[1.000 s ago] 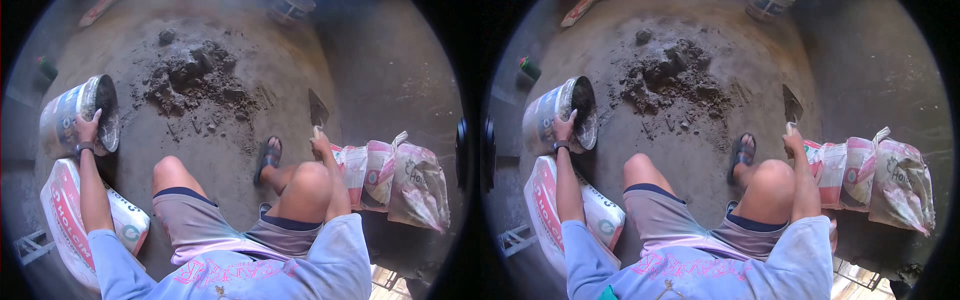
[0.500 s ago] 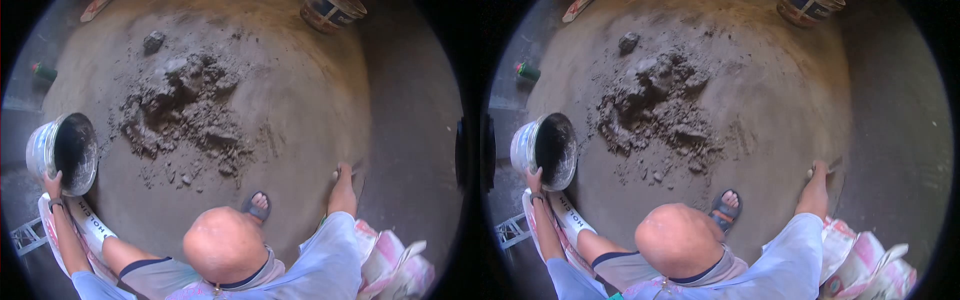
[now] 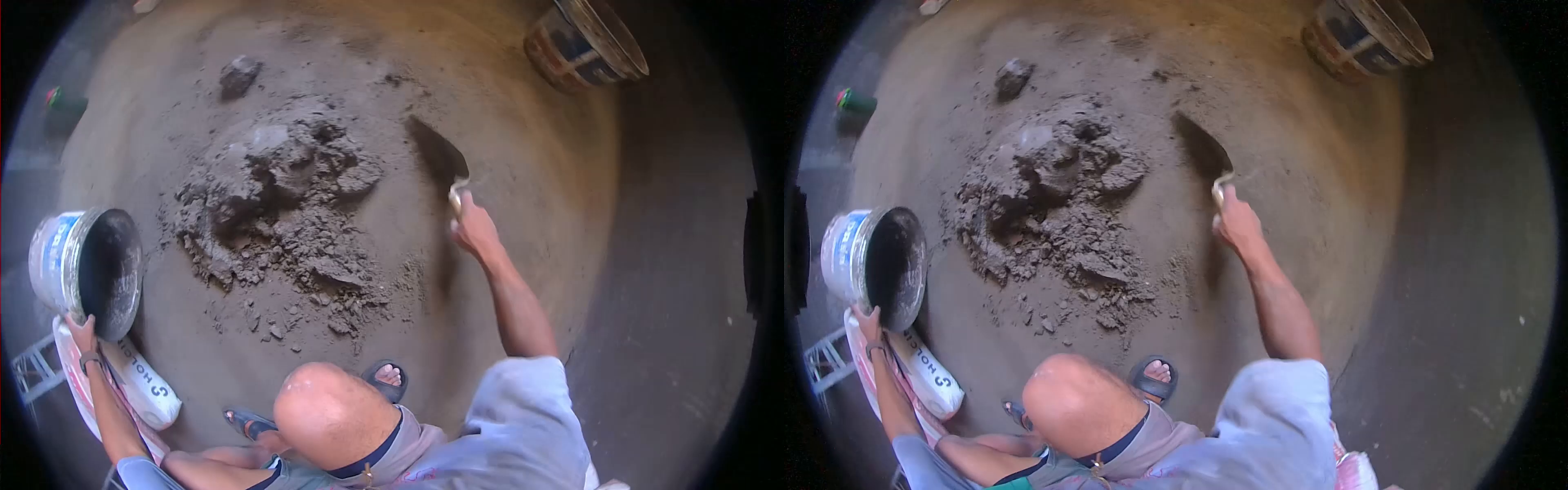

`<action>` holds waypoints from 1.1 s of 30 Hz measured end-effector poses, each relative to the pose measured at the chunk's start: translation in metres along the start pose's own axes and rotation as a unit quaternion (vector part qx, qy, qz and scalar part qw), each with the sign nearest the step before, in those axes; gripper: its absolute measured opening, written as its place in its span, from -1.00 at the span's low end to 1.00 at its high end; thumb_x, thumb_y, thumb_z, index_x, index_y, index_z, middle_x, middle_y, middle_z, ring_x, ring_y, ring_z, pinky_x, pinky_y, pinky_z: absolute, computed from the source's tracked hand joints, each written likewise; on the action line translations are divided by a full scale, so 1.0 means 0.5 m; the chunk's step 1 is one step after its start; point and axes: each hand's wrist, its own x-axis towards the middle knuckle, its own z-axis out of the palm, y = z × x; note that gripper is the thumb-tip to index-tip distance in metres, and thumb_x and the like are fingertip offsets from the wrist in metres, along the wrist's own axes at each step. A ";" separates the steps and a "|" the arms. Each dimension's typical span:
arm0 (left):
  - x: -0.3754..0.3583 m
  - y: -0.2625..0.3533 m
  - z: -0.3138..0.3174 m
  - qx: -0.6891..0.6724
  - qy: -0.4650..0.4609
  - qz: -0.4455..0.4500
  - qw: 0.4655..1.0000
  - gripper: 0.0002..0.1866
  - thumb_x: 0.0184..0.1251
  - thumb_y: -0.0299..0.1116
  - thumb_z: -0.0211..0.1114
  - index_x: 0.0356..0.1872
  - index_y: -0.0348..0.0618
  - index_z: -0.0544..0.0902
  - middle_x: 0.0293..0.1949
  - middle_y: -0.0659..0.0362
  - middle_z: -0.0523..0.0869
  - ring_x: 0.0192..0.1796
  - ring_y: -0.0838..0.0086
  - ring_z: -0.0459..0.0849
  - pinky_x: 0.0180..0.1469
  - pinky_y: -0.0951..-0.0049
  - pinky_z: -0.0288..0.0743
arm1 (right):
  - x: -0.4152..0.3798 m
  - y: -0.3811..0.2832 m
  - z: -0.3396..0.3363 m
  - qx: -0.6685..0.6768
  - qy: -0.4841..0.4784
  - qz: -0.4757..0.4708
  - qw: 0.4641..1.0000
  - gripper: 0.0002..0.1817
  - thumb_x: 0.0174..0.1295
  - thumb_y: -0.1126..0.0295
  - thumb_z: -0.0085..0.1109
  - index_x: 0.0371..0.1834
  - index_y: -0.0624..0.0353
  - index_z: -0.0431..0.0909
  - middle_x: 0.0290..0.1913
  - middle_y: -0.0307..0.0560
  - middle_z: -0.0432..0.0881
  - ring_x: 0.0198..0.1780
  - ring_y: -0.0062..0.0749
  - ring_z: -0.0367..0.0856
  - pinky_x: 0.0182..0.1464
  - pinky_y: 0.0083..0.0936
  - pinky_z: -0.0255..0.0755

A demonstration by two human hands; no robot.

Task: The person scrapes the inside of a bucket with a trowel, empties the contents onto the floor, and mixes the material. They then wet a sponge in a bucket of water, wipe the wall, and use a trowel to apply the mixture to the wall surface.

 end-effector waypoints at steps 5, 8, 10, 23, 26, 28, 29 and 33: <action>-0.035 0.079 -0.020 0.048 -0.010 0.006 0.999 -0.35 -0.09 -0.43 0.30 0.10 -0.35 0.28 -0.02 -0.08 0.47 0.07 0.20 0.44 0.17 0.32 0.23 | 0.115 0.116 -0.125 0.034 0.173 0.109 0.978 -0.59 -0.04 0.38 0.04 -0.05 0.20 0.33 -0.31 0.30 0.56 -0.21 0.18 0.54 -0.17 -0.11 0.42; -0.036 0.074 -0.015 0.043 0.015 0.008 0.999 -0.31 -0.09 -0.41 0.31 0.14 -0.38 0.25 0.00 -0.09 0.47 0.08 0.19 0.44 0.18 0.34 0.22 | 0.362 0.299 -0.178 0.066 0.179 0.145 0.971 -0.62 0.03 0.36 0.03 -0.03 0.12 0.35 -0.53 -0.01 0.50 -0.48 -0.24 0.53 -0.46 -0.25 0.39; -0.047 0.113 -0.026 0.048 0.006 -0.014 0.999 -0.30 -0.09 -0.40 0.31 0.14 -0.39 0.25 0.01 -0.09 0.48 0.07 0.19 0.45 0.17 0.35 0.24 | 0.425 0.264 -0.168 0.280 0.170 0.138 0.935 -0.64 0.08 0.29 0.02 -0.04 0.13 0.33 -0.53 -0.03 0.49 -0.50 -0.31 0.51 -0.47 -0.29 0.39; -0.046 0.125 -0.016 0.043 0.013 0.019 0.999 -0.36 -0.13 -0.40 0.32 0.06 -0.39 0.31 -0.04 -0.13 0.45 0.05 0.13 0.42 0.15 0.30 0.23 | 0.332 0.037 -0.182 -0.047 0.149 -0.032 0.987 -0.60 0.01 0.37 0.05 -0.01 0.09 0.37 -0.16 0.21 0.57 -0.09 0.06 0.54 -0.09 -0.18 0.40; -0.050 0.117 -0.011 0.019 0.051 0.046 0.997 -0.40 -0.14 -0.42 0.30 0.01 -0.39 0.33 -0.09 -0.11 0.48 0.03 0.14 0.44 0.14 0.30 0.23 | 0.438 0.023 -0.120 -0.014 0.085 -0.031 0.996 -0.64 0.17 0.27 -0.09 -0.02 0.22 0.37 -0.11 0.20 0.56 -0.06 0.06 0.52 -0.05 -0.16 0.40; -0.054 0.142 -0.020 0.012 0.029 0.032 0.999 -0.39 -0.15 -0.42 0.30 0.03 -0.39 0.33 -0.07 -0.11 0.47 0.04 0.13 0.43 0.15 0.30 0.23 | 0.430 -0.017 -0.030 -0.065 0.116 -0.136 0.982 -0.71 0.17 0.29 -0.02 -0.12 0.23 0.37 -0.17 0.22 0.57 -0.11 0.07 0.55 -0.10 -0.16 0.43; -0.059 0.154 -0.021 0.002 0.007 0.013 1.000 -0.37 -0.16 -0.42 0.29 0.04 -0.38 0.32 -0.06 -0.12 0.47 0.05 0.13 0.43 0.16 0.31 0.22 | 0.355 -0.052 -0.014 -0.061 0.093 -0.163 0.980 -0.70 0.08 0.42 0.06 -0.10 0.17 0.32 -0.31 0.23 0.59 -0.25 0.13 0.56 -0.19 -0.12 0.45; -0.048 0.152 -0.018 -0.006 -0.020 -0.011 1.000 -0.30 -0.17 -0.39 0.29 0.11 -0.41 0.29 0.02 -0.14 0.44 0.12 0.11 0.38 0.21 0.31 0.18 | 0.110 -0.110 -0.040 -0.098 -0.049 -0.200 0.974 -0.74 -0.05 0.50 -0.01 -0.23 0.24 0.30 -0.40 0.32 0.54 -0.29 0.24 0.53 -0.23 0.01 0.40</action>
